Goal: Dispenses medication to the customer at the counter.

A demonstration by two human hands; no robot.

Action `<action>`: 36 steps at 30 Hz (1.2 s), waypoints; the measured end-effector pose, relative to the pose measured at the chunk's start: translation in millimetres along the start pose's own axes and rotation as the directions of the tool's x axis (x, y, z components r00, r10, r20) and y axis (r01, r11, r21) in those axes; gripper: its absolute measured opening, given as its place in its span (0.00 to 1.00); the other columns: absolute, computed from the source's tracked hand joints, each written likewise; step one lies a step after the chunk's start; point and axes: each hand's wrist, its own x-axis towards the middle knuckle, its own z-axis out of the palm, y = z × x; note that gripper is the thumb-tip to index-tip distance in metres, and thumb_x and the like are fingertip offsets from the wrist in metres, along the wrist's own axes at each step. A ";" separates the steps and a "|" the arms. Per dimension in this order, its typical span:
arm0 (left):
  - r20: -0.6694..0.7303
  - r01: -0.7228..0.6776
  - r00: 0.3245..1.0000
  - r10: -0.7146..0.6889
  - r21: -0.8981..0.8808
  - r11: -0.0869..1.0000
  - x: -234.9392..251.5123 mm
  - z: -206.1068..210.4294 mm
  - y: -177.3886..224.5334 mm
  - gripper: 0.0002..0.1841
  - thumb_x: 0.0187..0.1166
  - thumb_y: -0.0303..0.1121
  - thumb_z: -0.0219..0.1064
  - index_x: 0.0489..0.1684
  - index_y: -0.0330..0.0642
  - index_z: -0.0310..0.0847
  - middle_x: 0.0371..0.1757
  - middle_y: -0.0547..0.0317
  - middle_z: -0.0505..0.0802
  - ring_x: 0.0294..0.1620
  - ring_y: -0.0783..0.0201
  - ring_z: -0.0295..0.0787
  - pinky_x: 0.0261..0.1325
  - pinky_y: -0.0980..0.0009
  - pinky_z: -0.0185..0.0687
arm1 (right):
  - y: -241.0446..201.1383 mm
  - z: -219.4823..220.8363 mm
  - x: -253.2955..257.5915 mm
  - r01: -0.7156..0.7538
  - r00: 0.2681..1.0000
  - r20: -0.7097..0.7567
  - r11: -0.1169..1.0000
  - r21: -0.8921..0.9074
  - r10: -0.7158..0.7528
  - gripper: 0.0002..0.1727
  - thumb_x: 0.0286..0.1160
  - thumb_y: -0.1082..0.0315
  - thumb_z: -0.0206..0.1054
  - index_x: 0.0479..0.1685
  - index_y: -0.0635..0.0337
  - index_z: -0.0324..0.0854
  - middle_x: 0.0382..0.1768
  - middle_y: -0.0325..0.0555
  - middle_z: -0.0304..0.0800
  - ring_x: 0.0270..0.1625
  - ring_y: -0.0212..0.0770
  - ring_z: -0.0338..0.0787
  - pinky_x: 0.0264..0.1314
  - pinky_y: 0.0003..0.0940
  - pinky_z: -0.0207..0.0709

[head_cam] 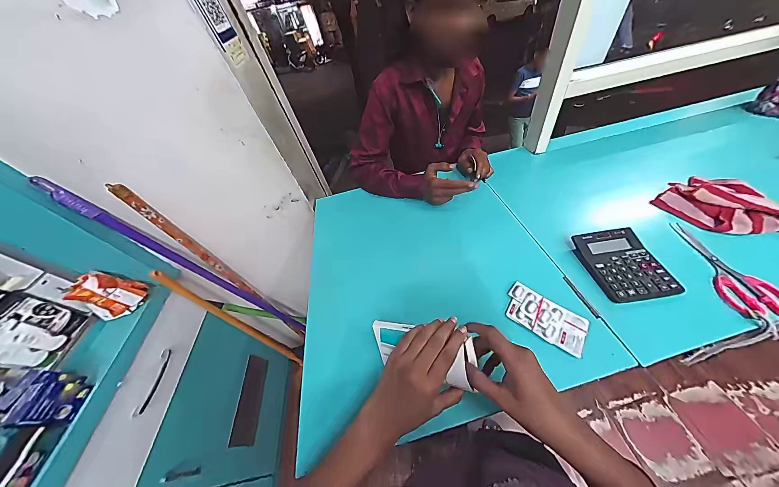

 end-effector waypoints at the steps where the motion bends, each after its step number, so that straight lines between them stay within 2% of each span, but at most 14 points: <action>1: -0.009 0.017 1.000 -0.017 -0.016 1.000 1.0 -0.3 -0.6 0.37 0.60 0.55 0.78 0.68 0.39 0.83 0.68 0.50 0.91 0.70 0.55 0.87 0.75 0.61 0.77 | -2.1 -0.8 1.3 0.010 1.000 -0.028 1.000 0.013 -0.009 0.27 0.72 0.62 0.70 0.69 0.65 0.76 0.40 0.43 0.96 0.35 0.33 0.95 0.35 0.29 0.88; 3: -0.041 0.063 0.997 -0.065 -0.050 0.997 3.1 -1.4 -4.3 0.38 0.62 0.56 0.77 0.68 0.38 0.82 0.67 0.49 0.91 0.70 0.55 0.86 0.75 0.61 0.77 | -4.5 -5.7 7.2 0.088 0.993 -0.087 0.996 0.035 -0.084 0.22 0.74 0.68 0.67 0.64 0.69 0.73 0.42 0.46 0.95 0.36 0.29 0.94 0.37 0.24 0.88; 4: -0.058 0.082 0.995 -0.086 -0.065 0.995 3.7 -1.6 -6.3 0.38 0.63 0.57 0.77 0.68 0.38 0.82 0.67 0.48 0.91 0.70 0.55 0.86 0.75 0.61 0.77 | -4.3 -8.7 10.5 0.144 0.986 -0.090 0.989 0.024 -0.141 0.17 0.77 0.69 0.65 0.59 0.70 0.76 0.43 0.48 0.94 0.38 0.29 0.94 0.40 0.22 0.87; 5: -0.069 0.097 0.992 -0.103 -0.079 0.992 3.4 -1.6 -7.1 0.38 0.64 0.57 0.76 0.68 0.37 0.82 0.66 0.47 0.92 0.70 0.55 0.86 0.75 0.61 0.76 | -3.1 -10.5 13.1 0.198 0.978 -0.076 0.980 0.000 -0.197 0.11 0.79 0.70 0.63 0.53 0.68 0.81 0.44 0.50 0.93 0.41 0.30 0.93 0.43 0.21 0.86; 7: -0.086 0.126 0.987 -0.136 -0.107 0.986 0.0 -0.4 -5.4 0.38 0.65 0.57 0.76 0.68 0.36 0.82 0.65 0.46 0.92 0.70 0.54 0.87 0.75 0.59 0.76 | -2.3 -11.1 14.0 0.247 0.968 -0.018 0.967 -0.069 -0.249 0.12 0.78 0.72 0.59 0.43 0.60 0.90 0.48 0.50 0.94 0.47 0.34 0.93 0.48 0.25 0.85; 9: -0.105 0.145 0.981 -0.161 -0.146 0.979 1.5 1.3 -8.4 0.38 0.65 0.56 0.78 0.71 0.39 0.79 0.67 0.48 0.91 0.71 0.56 0.85 0.78 0.62 0.72 | -6.3 -12.2 18.4 0.243 0.969 -0.023 0.962 -0.126 -0.248 0.14 0.78 0.71 0.59 0.44 0.55 0.94 0.52 0.49 0.95 0.50 0.37 0.94 0.49 0.28 0.87; 13: -0.162 0.194 0.957 -0.241 -0.258 0.946 2.3 0.5 -7.4 0.39 0.61 0.56 0.81 0.71 0.41 0.79 0.67 0.50 0.91 0.73 0.60 0.84 0.81 0.65 0.70 | -20.5 -14.0 21.5 0.215 0.965 -0.098 0.947 -0.237 -0.244 0.15 0.78 0.63 0.63 0.51 0.53 0.95 0.55 0.47 0.95 0.49 0.39 0.94 0.45 0.30 0.86; 17: -0.183 0.188 0.956 -0.228 -0.211 0.959 4.7 1.0 -5.3 0.38 0.63 0.54 0.80 0.72 0.43 0.77 0.68 0.52 0.90 0.73 0.61 0.82 0.80 0.66 0.69 | -25.7 -13.2 24.2 0.175 0.972 -0.105 0.947 -0.268 -0.210 0.18 0.77 0.53 0.68 0.51 0.54 0.95 0.56 0.47 0.95 0.50 0.42 0.94 0.44 0.32 0.86; 20: -0.172 0.171 0.969 -0.175 -0.037 0.985 11.0 1.4 -1.7 0.38 0.66 0.54 0.78 0.74 0.43 0.75 0.69 0.50 0.89 0.73 0.58 0.82 0.79 0.64 0.68 | -20.2 -9.4 31.9 0.155 0.973 -0.144 0.971 -0.183 -0.182 0.14 0.76 0.57 0.69 0.44 0.56 0.95 0.54 0.47 0.96 0.53 0.40 0.93 0.51 0.30 0.85; 24: -0.120 0.170 0.981 -0.153 0.148 0.974 23.5 0.5 1.2 0.40 0.61 0.55 0.78 0.71 0.36 0.78 0.65 0.45 0.91 0.69 0.52 0.85 0.75 0.61 0.72 | -5.8 -2.4 41.7 0.200 0.966 -0.175 0.979 0.046 -0.189 0.08 0.73 0.67 0.69 0.38 0.61 0.93 0.50 0.50 0.94 0.57 0.35 0.89 0.61 0.21 0.79; 27: -0.094 0.153 0.986 -0.137 0.206 0.966 27.3 1.3 1.0 0.39 0.64 0.56 0.76 0.71 0.37 0.78 0.66 0.45 0.91 0.69 0.51 0.86 0.75 0.59 0.73 | 5.2 -9.1 43.8 0.238 0.963 -0.158 0.964 0.120 -0.219 0.08 0.75 0.67 0.69 0.39 0.62 0.91 0.52 0.50 0.92 0.63 0.36 0.86 0.68 0.25 0.76; 30: -0.111 0.184 0.980 -0.168 0.156 0.971 22.2 2.0 -5.4 0.39 0.66 0.55 0.76 0.73 0.38 0.74 0.67 0.44 0.89 0.71 0.51 0.84 0.77 0.58 0.71 | 9.1 -31.0 43.8 0.224 0.968 -0.160 0.956 0.190 -0.195 0.08 0.76 0.66 0.69 0.38 0.61 0.91 0.56 0.46 0.93 0.66 0.33 0.85 0.69 0.26 0.78; 33: -0.160 0.202 0.968 -0.193 0.041 0.978 12.8 4.5 -14.3 0.41 0.65 0.55 0.79 0.75 0.42 0.70 0.70 0.47 0.86 0.75 0.54 0.80 0.82 0.61 0.67 | -0.1 -45.5 40.1 0.207 0.969 -0.177 0.958 0.196 -0.173 0.06 0.72 0.66 0.70 0.35 0.57 0.91 0.54 0.39 0.94 0.62 0.27 0.86 0.64 0.21 0.79; 36: -0.198 0.205 0.957 -0.211 -0.052 0.977 13.3 4.9 -14.3 0.41 0.65 0.56 0.79 0.76 0.47 0.67 0.73 0.52 0.85 0.79 0.58 0.77 0.83 0.62 0.66 | -13.8 -46.6 35.5 0.255 0.953 -0.215 0.946 0.201 -0.212 0.06 0.71 0.68 0.71 0.35 0.61 0.91 0.50 0.42 0.95 0.60 0.28 0.89 0.63 0.20 0.82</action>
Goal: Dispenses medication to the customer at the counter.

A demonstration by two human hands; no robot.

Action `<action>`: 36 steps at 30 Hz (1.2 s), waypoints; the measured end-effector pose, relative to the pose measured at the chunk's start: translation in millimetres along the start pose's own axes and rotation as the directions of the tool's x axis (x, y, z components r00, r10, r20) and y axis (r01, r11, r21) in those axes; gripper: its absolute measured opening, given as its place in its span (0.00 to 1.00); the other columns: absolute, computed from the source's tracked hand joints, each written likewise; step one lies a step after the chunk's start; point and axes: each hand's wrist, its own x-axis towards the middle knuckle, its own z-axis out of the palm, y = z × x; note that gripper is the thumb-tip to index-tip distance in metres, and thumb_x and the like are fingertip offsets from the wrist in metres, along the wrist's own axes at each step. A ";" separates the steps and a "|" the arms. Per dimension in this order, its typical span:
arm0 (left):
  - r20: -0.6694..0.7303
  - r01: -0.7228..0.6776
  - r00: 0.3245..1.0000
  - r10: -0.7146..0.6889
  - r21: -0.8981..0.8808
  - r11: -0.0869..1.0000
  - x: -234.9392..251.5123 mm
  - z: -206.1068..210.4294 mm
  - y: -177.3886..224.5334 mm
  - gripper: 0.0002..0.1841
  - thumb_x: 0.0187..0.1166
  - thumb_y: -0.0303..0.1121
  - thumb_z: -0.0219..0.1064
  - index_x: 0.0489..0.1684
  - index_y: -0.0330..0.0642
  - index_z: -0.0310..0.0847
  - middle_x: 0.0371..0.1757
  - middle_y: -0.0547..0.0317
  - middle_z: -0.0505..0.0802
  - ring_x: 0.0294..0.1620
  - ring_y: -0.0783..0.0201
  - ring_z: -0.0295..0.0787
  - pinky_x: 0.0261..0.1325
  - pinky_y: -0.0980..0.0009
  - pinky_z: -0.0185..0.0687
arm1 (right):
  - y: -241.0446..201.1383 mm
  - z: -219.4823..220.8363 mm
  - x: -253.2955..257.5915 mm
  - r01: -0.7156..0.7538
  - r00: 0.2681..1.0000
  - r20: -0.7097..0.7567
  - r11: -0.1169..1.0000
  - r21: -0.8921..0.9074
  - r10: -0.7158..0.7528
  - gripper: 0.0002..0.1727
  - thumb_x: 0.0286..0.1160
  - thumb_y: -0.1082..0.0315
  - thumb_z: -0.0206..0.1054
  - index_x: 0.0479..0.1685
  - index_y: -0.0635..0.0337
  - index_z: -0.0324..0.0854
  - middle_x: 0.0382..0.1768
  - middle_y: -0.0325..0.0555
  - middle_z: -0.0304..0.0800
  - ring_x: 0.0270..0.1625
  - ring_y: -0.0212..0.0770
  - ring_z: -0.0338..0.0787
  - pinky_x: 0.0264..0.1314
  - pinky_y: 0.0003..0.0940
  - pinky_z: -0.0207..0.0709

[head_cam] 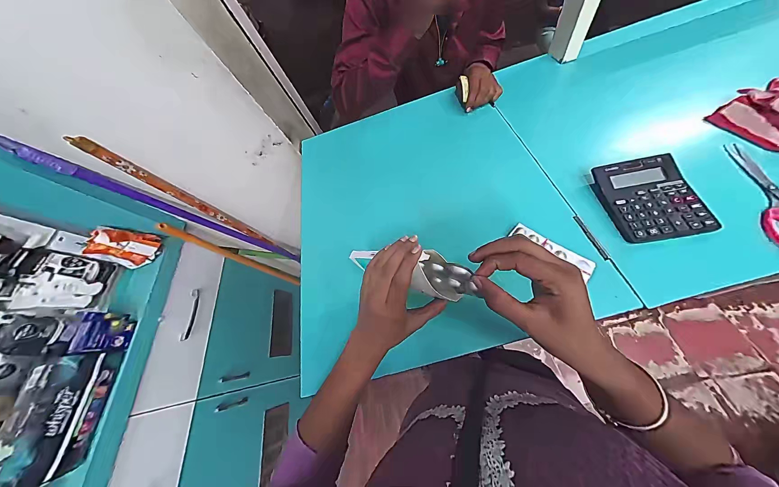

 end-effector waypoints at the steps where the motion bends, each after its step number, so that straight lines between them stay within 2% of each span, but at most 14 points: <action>1: -0.014 0.004 1.000 -0.004 -0.022 1.000 0.5 0.4 0.5 0.41 0.65 0.56 0.79 0.76 0.47 0.67 0.73 0.53 0.84 0.79 0.59 0.76 0.83 0.62 0.66 | -3.9 0.7 -0.2 0.014 1.000 -0.003 1.000 0.001 -0.014 0.06 0.71 0.69 0.71 0.36 0.61 0.91 0.50 0.43 0.95 0.60 0.28 0.89 0.63 0.20 0.82; 6: -0.073 -0.032 0.997 0.026 -0.094 0.995 -0.5 3.3 1.2 0.39 0.72 0.57 0.75 0.81 0.54 0.62 0.78 0.59 0.80 0.83 0.64 0.72 0.85 0.63 0.63 | -14.7 11.0 -8.1 0.133 0.990 0.061 0.986 -0.099 -0.127 0.07 0.77 0.66 0.70 0.39 0.60 0.90 0.51 0.45 0.94 0.60 0.31 0.86 0.65 0.19 0.77; 9: -0.071 -0.060 0.996 0.054 -0.086 0.995 5.1 5.3 4.6 0.36 0.76 0.57 0.70 0.81 0.56 0.59 0.78 0.61 0.78 0.83 0.65 0.70 0.85 0.65 0.61 | -9.7 18.6 -9.3 0.215 0.977 0.035 0.950 -0.225 -0.213 0.07 0.80 0.64 0.68 0.39 0.56 0.88 0.52 0.43 0.93 0.61 0.34 0.85 0.67 0.23 0.74; 14: -0.106 -0.074 0.992 0.068 -0.050 0.996 8.0 8.8 3.1 0.38 0.74 0.58 0.72 0.80 0.56 0.59 0.78 0.62 0.77 0.83 0.66 0.70 0.86 0.65 0.62 | -5.9 17.7 -7.5 0.261 0.962 -0.003 0.929 -0.261 -0.271 0.05 0.80 0.65 0.67 0.41 0.55 0.85 0.50 0.40 0.92 0.59 0.33 0.86 0.66 0.23 0.75; 21: -0.059 -0.054 0.997 0.054 0.001 0.999 12.3 6.0 -6.1 0.41 0.68 0.58 0.77 0.77 0.50 0.64 0.74 0.53 0.83 0.80 0.60 0.75 0.84 0.63 0.64 | -0.7 1.5 -4.0 0.135 0.988 -0.074 0.990 -0.050 -0.139 0.04 0.75 0.68 0.71 0.41 0.58 0.87 0.49 0.39 0.93 0.57 0.26 0.87 0.60 0.16 0.80; 25: 0.027 -0.060 0.998 0.059 0.043 0.997 15.9 4.6 -6.6 0.40 0.67 0.58 0.77 0.76 0.46 0.68 0.71 0.49 0.86 0.77 0.57 0.79 0.82 0.63 0.68 | 12.8 2.0 -5.0 0.074 0.996 -0.056 0.997 0.004 -0.074 0.05 0.74 0.67 0.71 0.40 0.58 0.89 0.48 0.39 0.93 0.57 0.26 0.88 0.60 0.16 0.81; 28: 0.067 -0.082 0.995 0.078 0.050 0.995 16.7 5.9 -1.8 0.39 0.68 0.57 0.76 0.75 0.45 0.70 0.71 0.50 0.86 0.77 0.58 0.79 0.83 0.64 0.67 | 26.8 7.4 -7.6 0.030 0.999 -0.044 0.999 0.046 -0.028 0.04 0.74 0.67 0.72 0.40 0.57 0.90 0.46 0.38 0.94 0.56 0.26 0.89 0.60 0.18 0.83; 32: 0.091 -0.091 0.992 0.085 0.064 0.994 16.8 8.1 4.4 0.38 0.68 0.57 0.76 0.75 0.44 0.71 0.71 0.51 0.86 0.77 0.59 0.79 0.83 0.65 0.66 | 34.5 15.0 -11.4 0.019 0.999 -0.031 0.999 0.039 -0.018 0.04 0.75 0.67 0.71 0.41 0.56 0.89 0.47 0.39 0.93 0.57 0.27 0.89 0.60 0.19 0.82; 36: 0.073 -0.076 0.995 0.073 0.029 0.997 17.6 8.3 2.9 0.39 0.69 0.56 0.76 0.76 0.44 0.70 0.72 0.50 0.86 0.77 0.58 0.79 0.83 0.64 0.68 | 32.2 15.3 -8.0 0.108 0.993 -0.036 0.992 -0.067 -0.111 0.05 0.76 0.67 0.70 0.42 0.58 0.89 0.48 0.42 0.93 0.57 0.30 0.87 0.63 0.18 0.78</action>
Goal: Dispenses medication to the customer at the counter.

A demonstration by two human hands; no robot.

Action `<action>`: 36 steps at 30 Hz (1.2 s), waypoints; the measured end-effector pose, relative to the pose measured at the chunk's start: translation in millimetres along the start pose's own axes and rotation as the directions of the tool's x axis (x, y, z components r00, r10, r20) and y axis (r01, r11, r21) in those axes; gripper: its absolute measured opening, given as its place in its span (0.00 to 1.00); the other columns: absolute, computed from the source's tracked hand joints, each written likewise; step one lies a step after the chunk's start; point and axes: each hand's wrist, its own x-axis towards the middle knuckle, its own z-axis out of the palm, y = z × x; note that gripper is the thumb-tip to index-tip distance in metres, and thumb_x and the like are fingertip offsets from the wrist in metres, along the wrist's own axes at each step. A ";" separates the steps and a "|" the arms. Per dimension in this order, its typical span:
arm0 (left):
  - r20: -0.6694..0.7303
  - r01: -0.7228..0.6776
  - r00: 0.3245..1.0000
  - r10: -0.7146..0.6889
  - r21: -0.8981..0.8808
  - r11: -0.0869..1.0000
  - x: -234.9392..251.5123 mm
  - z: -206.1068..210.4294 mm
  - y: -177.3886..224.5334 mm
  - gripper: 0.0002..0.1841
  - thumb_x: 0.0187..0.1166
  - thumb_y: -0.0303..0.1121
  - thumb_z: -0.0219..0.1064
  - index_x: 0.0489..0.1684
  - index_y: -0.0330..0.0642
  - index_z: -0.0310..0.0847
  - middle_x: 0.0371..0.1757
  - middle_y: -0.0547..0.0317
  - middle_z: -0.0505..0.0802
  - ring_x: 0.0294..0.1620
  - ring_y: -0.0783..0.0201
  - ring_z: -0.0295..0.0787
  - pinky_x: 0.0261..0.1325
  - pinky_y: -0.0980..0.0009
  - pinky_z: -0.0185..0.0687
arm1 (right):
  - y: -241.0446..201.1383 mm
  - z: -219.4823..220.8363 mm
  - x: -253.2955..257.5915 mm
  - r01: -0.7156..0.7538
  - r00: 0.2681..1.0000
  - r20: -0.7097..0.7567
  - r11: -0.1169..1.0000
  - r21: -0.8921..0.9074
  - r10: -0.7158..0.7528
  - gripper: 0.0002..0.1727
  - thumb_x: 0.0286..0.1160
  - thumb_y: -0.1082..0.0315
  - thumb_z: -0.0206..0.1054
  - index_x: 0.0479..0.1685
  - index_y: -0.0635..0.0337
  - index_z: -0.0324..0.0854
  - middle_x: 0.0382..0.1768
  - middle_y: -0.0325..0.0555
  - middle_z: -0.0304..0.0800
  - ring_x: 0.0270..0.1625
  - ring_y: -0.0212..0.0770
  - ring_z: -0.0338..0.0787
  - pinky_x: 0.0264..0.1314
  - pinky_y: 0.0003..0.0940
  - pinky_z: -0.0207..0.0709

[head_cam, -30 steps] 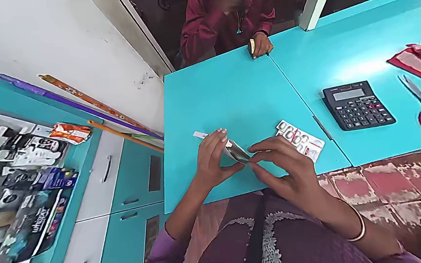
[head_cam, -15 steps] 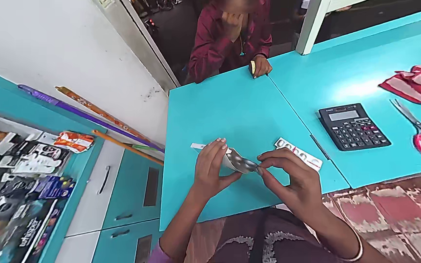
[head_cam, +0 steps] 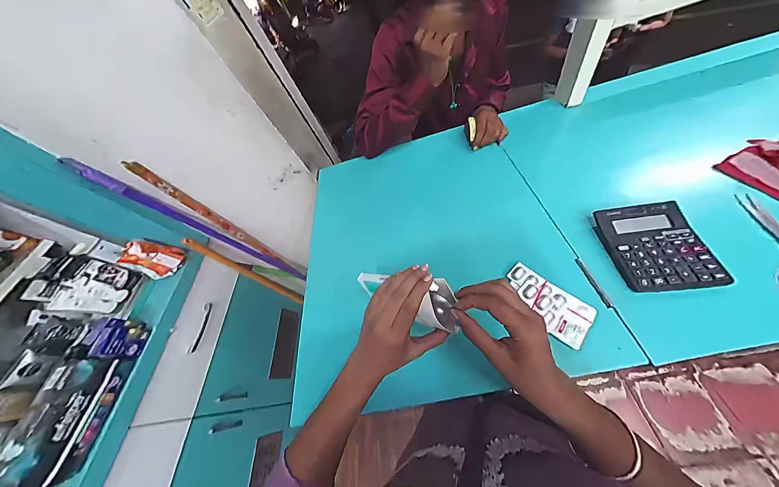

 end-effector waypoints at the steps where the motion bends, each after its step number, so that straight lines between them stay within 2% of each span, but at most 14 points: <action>1: -0.015 0.000 1.000 -0.001 -0.017 1.000 -1.6 -1.1 -0.6 0.39 0.69 0.57 0.76 0.76 0.44 0.70 0.72 0.50 0.86 0.77 0.58 0.79 0.82 0.63 0.69 | -2.6 -1.0 0.7 0.015 1.000 0.011 1.000 -0.009 -0.015 0.06 0.77 0.67 0.70 0.42 0.58 0.89 0.47 0.43 0.94 0.57 0.31 0.87 0.64 0.18 0.78; 6: -0.080 0.013 0.996 -0.029 -0.194 0.981 -8.3 -10.1 -1.5 0.40 0.68 0.56 0.78 0.77 0.45 0.68 0.77 0.55 0.82 0.82 0.61 0.74 0.84 0.60 0.68 | -22.0 0.8 4.3 0.114 0.993 0.039 0.990 -0.085 -0.112 0.05 0.81 0.67 0.68 0.44 0.59 0.86 0.46 0.43 0.94 0.56 0.34 0.89 0.62 0.24 0.80; 11: -0.107 0.011 0.993 -0.041 -0.264 0.965 -5.2 -13.1 -7.9 0.40 0.69 0.55 0.78 0.80 0.51 0.66 0.80 0.63 0.80 0.83 0.66 0.72 0.85 0.63 0.67 | -30.3 0.1 15.6 0.210 0.974 0.109 0.973 -0.094 -0.199 0.06 0.85 0.67 0.62 0.50 0.51 0.85 0.55 0.46 0.90 0.61 0.38 0.85 0.67 0.25 0.76; 16: -0.081 0.053 0.993 -0.081 -0.305 0.951 -6.5 -12.9 -6.6 0.42 0.67 0.56 0.79 0.80 0.47 0.68 0.79 0.60 0.81 0.83 0.65 0.73 0.85 0.63 0.70 | -33.6 -1.6 15.0 0.212 0.972 0.133 0.969 -0.128 -0.195 0.10 0.82 0.69 0.65 0.54 0.55 0.88 0.54 0.49 0.91 0.57 0.38 0.87 0.61 0.22 0.78; 18: -0.076 0.085 0.991 -0.110 -0.280 0.956 -4.9 -13.5 -5.7 0.43 0.64 0.56 0.81 0.79 0.46 0.69 0.78 0.58 0.82 0.82 0.64 0.74 0.84 0.63 0.71 | -32.6 -0.8 15.0 0.195 0.979 0.096 0.965 -0.172 -0.181 0.10 0.82 0.67 0.66 0.55 0.55 0.88 0.52 0.49 0.92 0.55 0.38 0.88 0.58 0.22 0.79; 21: -0.089 0.117 0.988 -0.130 -0.139 0.983 -1.3 -13.9 -1.8 0.42 0.63 0.57 0.81 0.76 0.44 0.72 0.75 0.54 0.85 0.80 0.62 0.77 0.82 0.63 0.72 | -22.8 5.5 15.7 0.180 0.983 0.027 0.954 -0.239 -0.179 0.11 0.80 0.66 0.69 0.56 0.54 0.91 0.52 0.50 0.93 0.53 0.40 0.89 0.56 0.25 0.80; 25: -0.112 0.098 0.989 -0.091 0.057 0.994 0.5 -13.4 1.4 0.40 0.66 0.56 0.79 0.75 0.43 0.73 0.73 0.52 0.86 0.79 0.60 0.78 0.81 0.62 0.71 | -14.9 12.8 13.6 0.209 0.975 -0.021 0.940 -0.269 -0.223 0.09 0.78 0.68 0.71 0.52 0.53 0.92 0.53 0.49 0.94 0.57 0.41 0.89 0.60 0.28 0.81; 28: -0.125 0.060 0.991 -0.043 0.140 0.988 -1.4 -11.1 2.2 0.37 0.70 0.53 0.78 0.75 0.44 0.71 0.74 0.51 0.85 0.79 0.58 0.78 0.82 0.60 0.70 | -16.3 15.9 14.5 0.132 0.988 -0.067 0.981 -0.140 -0.142 0.05 0.76 0.68 0.72 0.41 0.57 0.93 0.50 0.44 0.96 0.59 0.37 0.88 0.63 0.25 0.79; 31: -0.140 0.059 0.989 -0.037 0.155 0.986 -2.9 -12.8 -2.6 0.38 0.68 0.53 0.79 0.74 0.45 0.69 0.75 0.51 0.84 0.80 0.57 0.76 0.82 0.60 0.69 | -20.0 -0.7 19.3 0.030 0.996 -0.089 0.997 0.076 -0.023 0.05 0.77 0.69 0.71 0.40 0.60 0.91 0.49 0.40 0.95 0.61 0.31 0.88 0.65 0.24 0.81; 33: -0.152 0.073 0.987 -0.052 0.131 0.989 -4.9 -16.9 -8.4 0.39 0.67 0.54 0.80 0.76 0.46 0.69 0.76 0.53 0.83 0.81 0.58 0.75 0.83 0.60 0.69 | -26.1 -27.6 21.1 -0.030 0.995 -0.087 0.987 0.156 0.044 0.05 0.79 0.65 0.70 0.43 0.54 0.89 0.51 0.34 0.93 0.61 0.29 0.89 0.64 0.25 0.84; 36: -0.155 0.075 0.986 -0.065 0.060 0.995 -9.3 -23.2 -11.7 0.39 0.69 0.54 0.78 0.78 0.49 0.66 0.78 0.56 0.81 0.82 0.60 0.74 0.84 0.60 0.69 | -31.0 -68.0 16.6 -0.116 0.985 -0.091 0.951 0.286 0.148 0.06 0.83 0.59 0.68 0.48 0.43 0.90 0.51 0.26 0.92 0.51 0.26 0.92 0.53 0.23 0.88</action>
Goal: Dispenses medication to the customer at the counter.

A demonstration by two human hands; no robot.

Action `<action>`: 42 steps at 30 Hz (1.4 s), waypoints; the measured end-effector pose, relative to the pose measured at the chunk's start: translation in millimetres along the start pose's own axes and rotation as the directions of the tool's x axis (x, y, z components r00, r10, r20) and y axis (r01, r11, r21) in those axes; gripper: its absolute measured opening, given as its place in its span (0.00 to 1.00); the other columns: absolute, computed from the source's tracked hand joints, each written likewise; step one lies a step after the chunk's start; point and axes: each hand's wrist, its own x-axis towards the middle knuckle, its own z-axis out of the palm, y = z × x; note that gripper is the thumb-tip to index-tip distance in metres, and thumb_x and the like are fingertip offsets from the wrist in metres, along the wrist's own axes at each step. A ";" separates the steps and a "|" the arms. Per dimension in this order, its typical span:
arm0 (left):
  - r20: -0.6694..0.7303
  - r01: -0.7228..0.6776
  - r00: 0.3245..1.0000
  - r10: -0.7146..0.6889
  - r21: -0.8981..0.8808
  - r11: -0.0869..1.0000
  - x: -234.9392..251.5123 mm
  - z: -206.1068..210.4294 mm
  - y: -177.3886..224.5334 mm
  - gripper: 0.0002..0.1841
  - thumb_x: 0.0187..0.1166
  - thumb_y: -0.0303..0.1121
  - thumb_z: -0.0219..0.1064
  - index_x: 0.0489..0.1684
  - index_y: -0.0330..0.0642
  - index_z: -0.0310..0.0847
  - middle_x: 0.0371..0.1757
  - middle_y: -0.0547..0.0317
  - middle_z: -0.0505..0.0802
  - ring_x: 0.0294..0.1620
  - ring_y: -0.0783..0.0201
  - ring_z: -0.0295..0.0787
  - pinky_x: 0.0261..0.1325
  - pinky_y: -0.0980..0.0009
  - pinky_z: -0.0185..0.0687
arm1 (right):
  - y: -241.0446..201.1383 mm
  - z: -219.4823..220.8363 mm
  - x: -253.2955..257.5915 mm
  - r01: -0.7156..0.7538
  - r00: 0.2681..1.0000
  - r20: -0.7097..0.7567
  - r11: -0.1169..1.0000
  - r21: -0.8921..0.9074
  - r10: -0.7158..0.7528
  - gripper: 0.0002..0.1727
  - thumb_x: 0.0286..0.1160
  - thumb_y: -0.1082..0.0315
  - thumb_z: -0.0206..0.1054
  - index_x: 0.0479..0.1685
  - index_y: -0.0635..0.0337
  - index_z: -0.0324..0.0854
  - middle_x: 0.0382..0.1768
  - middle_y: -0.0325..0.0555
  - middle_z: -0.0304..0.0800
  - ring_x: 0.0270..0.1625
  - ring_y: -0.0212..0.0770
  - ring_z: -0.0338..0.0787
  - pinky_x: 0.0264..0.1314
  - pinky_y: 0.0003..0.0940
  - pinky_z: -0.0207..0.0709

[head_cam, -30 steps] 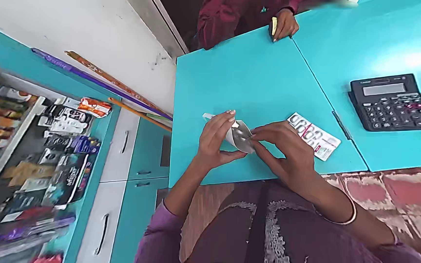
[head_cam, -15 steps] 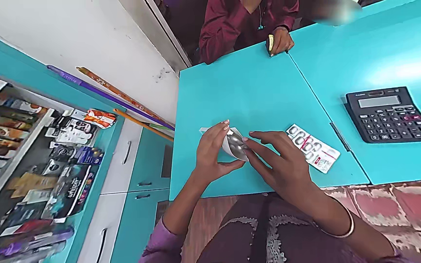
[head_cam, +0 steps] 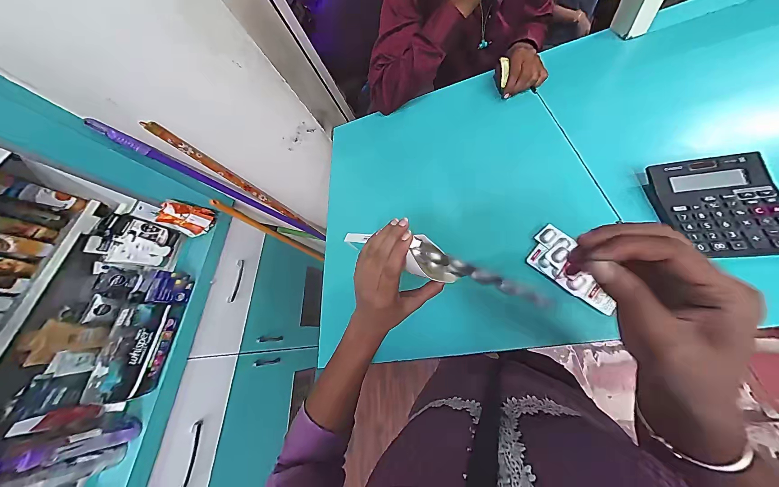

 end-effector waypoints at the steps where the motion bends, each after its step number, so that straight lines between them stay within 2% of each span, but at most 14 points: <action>1: -0.005 0.010 1.000 -0.010 -0.020 1.000 -0.6 -0.2 -1.0 0.37 0.73 0.56 0.75 0.78 0.49 0.66 0.78 0.57 0.81 0.83 0.62 0.73 0.84 0.61 0.68 | -1.6 -10.8 -0.1 -0.015 1.000 -0.020 0.999 0.050 0.016 0.07 0.83 0.58 0.67 0.50 0.42 0.90 0.50 0.26 0.92 0.47 0.26 0.92 0.49 0.23 0.89; 6: 0.029 0.006 1.000 -0.006 0.010 1.000 -1.2 5.6 4.8 0.39 0.70 0.56 0.77 0.77 0.48 0.67 0.76 0.55 0.83 0.82 0.61 0.74 0.83 0.61 0.68 | 1.7 -8.7 -14.3 0.000 0.983 0.183 0.988 -0.155 0.028 0.20 0.81 0.46 0.68 0.62 0.46 0.86 0.62 0.32 0.91 0.67 0.29 0.87 0.71 0.29 0.82; 8: 0.058 -0.015 0.998 0.013 0.030 0.999 3.2 10.2 9.2 0.39 0.69 0.56 0.78 0.76 0.46 0.68 0.75 0.51 0.84 0.81 0.58 0.75 0.84 0.60 0.68 | 8.5 14.6 -23.4 0.131 0.964 0.263 0.935 -0.330 -0.042 0.28 0.80 0.45 0.69 0.67 0.57 0.83 0.55 0.45 0.93 0.59 0.32 0.88 0.63 0.25 0.82; 11: 0.202 0.047 0.977 -0.070 0.115 0.992 5.7 7.1 6.7 0.43 0.64 0.55 0.80 0.77 0.36 0.71 0.73 0.42 0.85 0.78 0.49 0.79 0.81 0.54 0.71 | 17.8 13.6 -24.0 0.095 0.995 0.041 0.906 -0.413 -0.086 0.12 0.83 0.62 0.67 0.46 0.62 0.88 0.34 0.43 0.93 0.38 0.24 0.89 0.44 0.16 0.81; 14: 0.468 0.172 0.850 -0.244 0.192 0.966 2.3 2.0 -12.5 0.50 0.61 0.51 0.81 0.82 0.26 0.66 0.78 0.33 0.80 0.80 0.34 0.74 0.80 0.38 0.67 | 25.9 -17.8 -15.2 -0.123 0.970 -0.233 0.971 -0.204 0.074 0.04 0.80 0.63 0.69 0.47 0.49 0.85 0.35 0.21 0.94 0.33 0.20 0.92 0.36 0.21 0.90; 17: 0.547 0.200 0.798 -0.251 0.152 0.968 0.3 12.3 -21.9 0.58 0.55 0.59 0.83 0.84 0.25 0.63 0.85 0.23 0.67 0.85 0.21 0.59 0.82 0.26 0.54 | 41.5 -35.8 -29.4 0.162 0.972 -0.111 0.935 -0.317 -0.206 0.08 0.85 0.62 0.65 0.51 0.49 0.90 0.52 0.31 0.96 0.59 0.29 0.92 0.65 0.28 0.86; 20: 0.493 0.288 0.850 -0.188 -0.136 0.948 4.6 19.6 15.2 0.52 0.62 0.50 0.78 0.87 0.27 0.58 0.87 0.27 0.65 0.90 0.32 0.56 0.87 0.39 0.56 | 41.4 -28.2 -46.7 0.505 0.862 0.218 0.738 -0.447 -0.457 0.09 0.90 0.68 0.57 0.57 0.52 0.82 0.64 0.46 0.87 0.77 0.42 0.81 0.81 0.36 0.74; 23: 0.499 0.471 0.843 -0.200 -0.505 0.723 10.0 29.1 55.9 0.42 0.86 0.50 0.59 0.89 0.25 0.49 0.87 0.37 0.70 0.89 0.60 0.64 0.89 0.65 0.59 | 39.7 -18.1 -60.4 0.532 0.847 0.225 0.764 -0.365 -0.482 0.08 0.88 0.73 0.57 0.54 0.59 0.81 0.65 0.51 0.85 0.77 0.44 0.82 0.81 0.35 0.75; 25: 0.548 0.606 0.795 -0.259 -0.709 0.361 7.5 39.2 78.2 0.42 0.90 0.52 0.51 0.90 0.25 0.42 0.84 0.43 0.75 0.85 0.65 0.71 0.86 0.68 0.65 | 35.8 -13.2 -75.3 0.396 0.918 0.108 0.887 -0.237 -0.381 0.07 0.88 0.70 0.59 0.52 0.60 0.82 0.63 0.50 0.89 0.73 0.42 0.86 0.78 0.36 0.80; 28: 0.583 0.588 0.801 -0.138 -0.809 0.001 -3.4 58.2 99.7 0.27 0.82 0.45 0.66 0.81 0.54 0.74 0.77 0.67 0.86 0.79 0.68 0.79 0.80 0.67 0.74 | 33.1 -7.1 -95.8 0.161 0.987 0.007 0.984 -0.077 -0.160 0.05 0.83 0.69 0.66 0.48 0.61 0.83 0.52 0.48 0.94 0.61 0.37 0.93 0.67 0.31 0.87; 31: 0.562 0.562 0.826 -0.050 -0.827 -0.012 -24.8 67.4 111.7 0.12 0.83 0.39 0.67 0.58 0.54 0.91 0.68 0.64 0.92 0.73 0.64 0.85 0.76 0.66 0.81 | 22.7 -26.3 -104.5 -0.048 0.997 0.047 0.979 -0.200 0.058 0.15 0.79 0.59 0.72 0.47 0.65 0.87 0.46 0.47 0.94 0.56 0.29 0.92 0.64 0.23 0.84; 33: 0.720 0.701 0.593 -0.361 -0.682 -0.208 -18.9 57.7 140.4 0.09 0.76 0.23 0.70 0.45 0.49 0.92 0.48 0.67 0.98 0.52 0.69 0.95 0.61 0.69 0.91 | 10.9 -64.9 -101.5 -0.168 0.985 -0.035 0.890 -0.424 0.169 0.24 0.73 0.51 0.75 0.50 0.67 0.89 0.46 0.47 0.96 0.52 0.29 0.93 0.59 0.26 0.86; 36: 0.803 0.790 0.221 -0.553 -0.480 -0.381 3.7 61.2 172.4 0.11 0.84 0.17 0.53 0.55 0.42 0.71 0.39 0.70 0.96 0.39 0.72 0.96 0.46 0.69 0.95 | -3.7 -158.0 -84.8 -0.369 0.927 -0.333 0.563 -0.739 0.172 0.22 0.76 0.57 0.71 0.53 0.70 0.89 0.47 0.55 0.96 0.47 0.44 0.96 0.54 0.42 0.88; 42: 0.905 0.739 0.208 -0.372 -0.395 -0.546 -13.4 82.1 219.6 0.10 0.85 0.31 0.60 0.60 0.45 0.76 0.47 0.57 0.97 0.45 0.63 0.97 0.46 0.63 0.96 | 5.8 -265.1 -48.7 -0.533 0.806 -0.426 0.192 -0.824 0.412 0.35 0.71 0.70 0.78 0.77 0.67 0.66 0.60 0.79 0.79 0.61 0.81 0.82 0.57 0.72 0.77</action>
